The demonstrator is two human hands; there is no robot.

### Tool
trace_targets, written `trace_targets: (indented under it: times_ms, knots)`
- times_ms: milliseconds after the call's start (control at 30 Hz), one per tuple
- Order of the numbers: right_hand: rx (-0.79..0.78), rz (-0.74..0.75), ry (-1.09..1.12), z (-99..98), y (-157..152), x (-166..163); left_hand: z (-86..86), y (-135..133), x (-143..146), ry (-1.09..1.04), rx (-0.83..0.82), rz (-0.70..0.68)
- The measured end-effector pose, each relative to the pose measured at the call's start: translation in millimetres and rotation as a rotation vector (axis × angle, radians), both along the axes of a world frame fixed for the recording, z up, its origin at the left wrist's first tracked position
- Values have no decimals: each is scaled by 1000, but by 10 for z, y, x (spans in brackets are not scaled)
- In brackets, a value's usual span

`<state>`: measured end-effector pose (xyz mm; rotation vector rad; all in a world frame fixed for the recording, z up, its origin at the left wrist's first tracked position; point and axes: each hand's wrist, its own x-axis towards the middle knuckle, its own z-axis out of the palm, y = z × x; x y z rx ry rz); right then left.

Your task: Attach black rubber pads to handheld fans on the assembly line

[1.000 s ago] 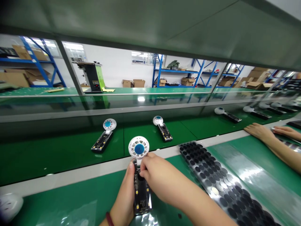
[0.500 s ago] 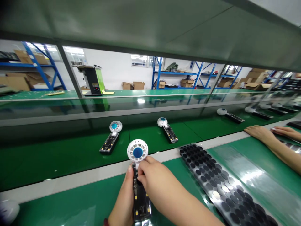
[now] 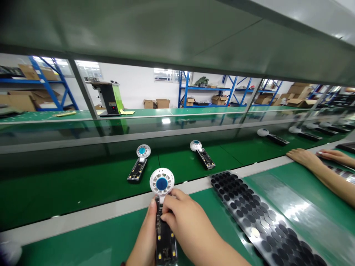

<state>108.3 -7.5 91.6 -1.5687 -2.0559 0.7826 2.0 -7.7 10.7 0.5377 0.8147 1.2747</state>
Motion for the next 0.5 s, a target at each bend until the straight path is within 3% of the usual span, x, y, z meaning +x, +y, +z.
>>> trace_targets:
  times_ms: [167,300,500]
  knots:
    - [-135,-175,318,-151,-58,-8,19,-8,11,33,53,17]
    - [-387,-115,744,-334,-87,-28,34,-22,36,17,30,45]
    - [-299,-183,891,-512,-123,-118,16,-13,15,38,23,67]
